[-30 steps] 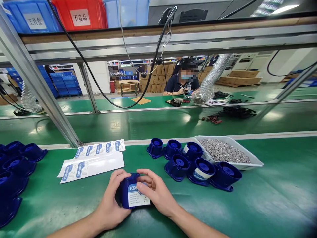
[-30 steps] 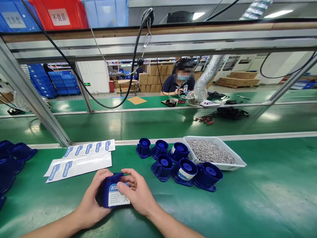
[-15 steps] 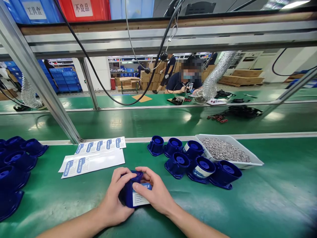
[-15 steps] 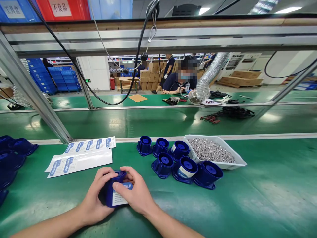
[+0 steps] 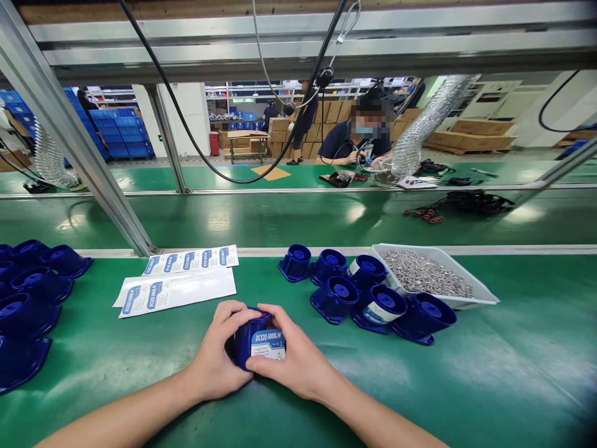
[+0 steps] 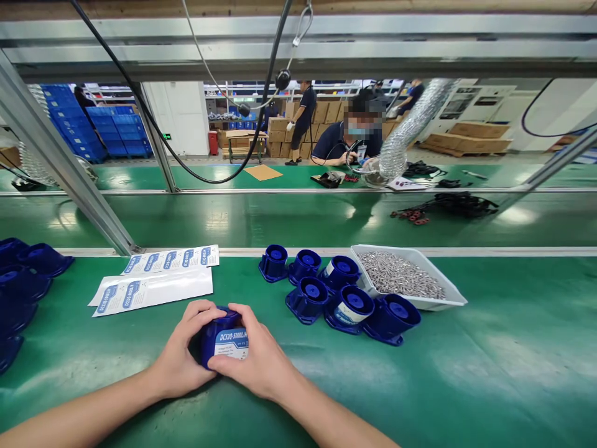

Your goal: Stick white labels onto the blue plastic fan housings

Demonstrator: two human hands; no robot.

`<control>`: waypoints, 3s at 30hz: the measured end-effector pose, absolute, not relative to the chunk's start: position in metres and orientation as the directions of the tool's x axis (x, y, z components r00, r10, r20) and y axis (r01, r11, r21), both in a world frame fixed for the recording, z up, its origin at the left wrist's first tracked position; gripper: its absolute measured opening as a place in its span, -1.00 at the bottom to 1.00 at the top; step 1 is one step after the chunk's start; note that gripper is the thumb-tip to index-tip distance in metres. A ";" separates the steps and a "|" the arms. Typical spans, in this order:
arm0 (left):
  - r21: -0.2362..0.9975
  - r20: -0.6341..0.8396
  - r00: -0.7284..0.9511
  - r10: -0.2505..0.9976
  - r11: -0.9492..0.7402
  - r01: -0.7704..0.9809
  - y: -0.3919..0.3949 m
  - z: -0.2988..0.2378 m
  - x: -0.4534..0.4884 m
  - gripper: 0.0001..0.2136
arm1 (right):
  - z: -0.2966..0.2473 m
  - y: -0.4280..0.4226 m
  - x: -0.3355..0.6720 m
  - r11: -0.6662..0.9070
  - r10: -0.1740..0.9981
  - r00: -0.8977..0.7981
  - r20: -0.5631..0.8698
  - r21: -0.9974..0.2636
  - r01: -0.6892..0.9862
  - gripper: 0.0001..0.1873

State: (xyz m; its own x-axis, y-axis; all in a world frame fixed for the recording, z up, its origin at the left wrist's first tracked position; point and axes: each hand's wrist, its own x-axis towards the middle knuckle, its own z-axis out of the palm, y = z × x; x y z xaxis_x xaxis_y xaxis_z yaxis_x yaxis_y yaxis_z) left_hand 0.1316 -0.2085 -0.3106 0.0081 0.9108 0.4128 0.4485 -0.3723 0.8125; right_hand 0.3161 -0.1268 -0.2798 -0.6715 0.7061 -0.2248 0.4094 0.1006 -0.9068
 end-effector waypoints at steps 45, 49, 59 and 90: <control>0.764 0.151 0.132 0.980 -0.201 0.613 -0.216 -0.309 0.081 -0.28 | -0.301 -0.101 0.319 0.317 0.594 -0.802 0.053 -0.932 0.174 -0.10; 0.725 0.201 0.150 0.968 -0.250 0.641 -0.217 -0.298 0.088 -0.37 | -0.297 -0.104 0.317 0.328 0.627 -0.776 0.063 -0.925 0.191 -0.13; 0.734 0.362 0.107 0.926 -0.354 0.579 -0.218 -0.297 0.099 -0.56 | -0.304 -0.103 0.312 0.308 0.606 -0.783 0.143 -0.949 0.066 -0.23; 0.909 0.066 -0.139 0.988 -0.002 0.417 -0.213 -0.276 0.106 -0.77 | -0.299 -0.112 0.318 0.164 0.634 -0.771 0.058 -0.985 0.061 -0.34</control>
